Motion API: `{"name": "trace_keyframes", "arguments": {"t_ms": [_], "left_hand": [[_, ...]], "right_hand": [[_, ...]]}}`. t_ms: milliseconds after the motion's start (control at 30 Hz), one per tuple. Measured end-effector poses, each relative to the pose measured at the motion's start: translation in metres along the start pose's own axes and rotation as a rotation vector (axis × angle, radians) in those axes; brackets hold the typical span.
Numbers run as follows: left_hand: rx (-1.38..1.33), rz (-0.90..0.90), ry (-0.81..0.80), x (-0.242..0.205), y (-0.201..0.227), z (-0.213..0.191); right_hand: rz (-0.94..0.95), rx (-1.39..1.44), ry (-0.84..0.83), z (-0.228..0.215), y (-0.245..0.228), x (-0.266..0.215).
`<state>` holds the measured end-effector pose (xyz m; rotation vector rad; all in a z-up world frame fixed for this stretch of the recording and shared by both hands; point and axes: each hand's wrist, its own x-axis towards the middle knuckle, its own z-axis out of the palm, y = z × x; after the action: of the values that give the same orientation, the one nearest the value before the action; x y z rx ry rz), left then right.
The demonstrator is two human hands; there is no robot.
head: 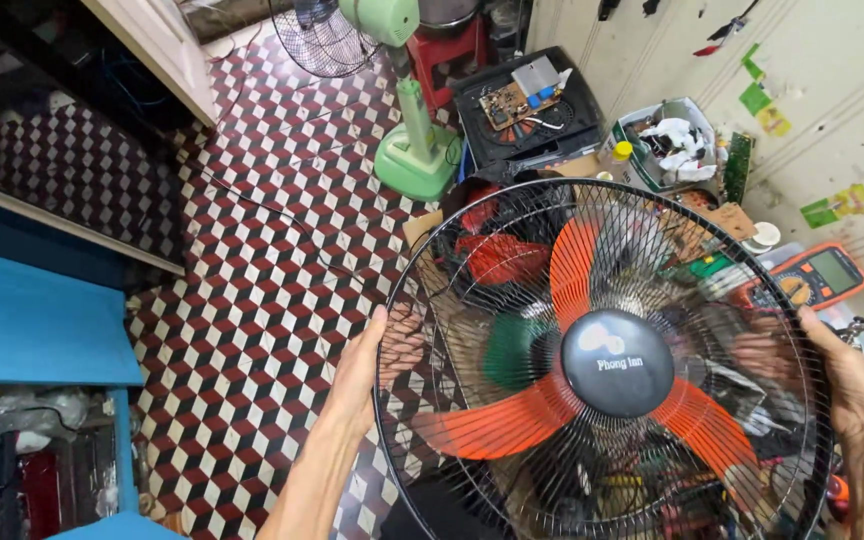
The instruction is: The person is assembling and securing the metal guard onto an electric fan.
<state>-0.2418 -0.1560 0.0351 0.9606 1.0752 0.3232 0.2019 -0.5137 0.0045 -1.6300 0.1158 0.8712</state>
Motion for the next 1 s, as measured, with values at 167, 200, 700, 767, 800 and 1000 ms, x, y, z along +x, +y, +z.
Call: {"name": "trace_keyframes", "arguments": {"t_ms": [167, 200, 700, 767, 800, 1000], "left_hand": [[-0.183, 0.044, -0.028, 0.003, -0.006, 0.003], [-0.185, 0.040, -0.021, -0.002, -0.007, 0.003], [-0.399, -0.008, 0.222, -0.085, -0.079, 0.032], [-0.497, 0.139, 0.195, -0.080, -0.081, 0.034], [-0.495, 0.140, 0.194, -0.079, -0.082, 0.034], [-0.538, 0.189, 0.173, -0.070, -0.088, 0.029]], "right_hand": [[-0.006, -0.085, -0.033, 0.003, 0.000, -0.004], [0.000, -0.089, -0.037, 0.002, 0.004, -0.004], [-0.134, 0.077, 0.028, -0.054, 0.085, -0.024], [-0.126, 0.207, -0.029, -0.060, 0.093, -0.021], [-0.126, 0.210, -0.028, -0.064, 0.098, -0.015], [-0.119, 0.279, -0.032, -0.034, 0.078, -0.034]]}}
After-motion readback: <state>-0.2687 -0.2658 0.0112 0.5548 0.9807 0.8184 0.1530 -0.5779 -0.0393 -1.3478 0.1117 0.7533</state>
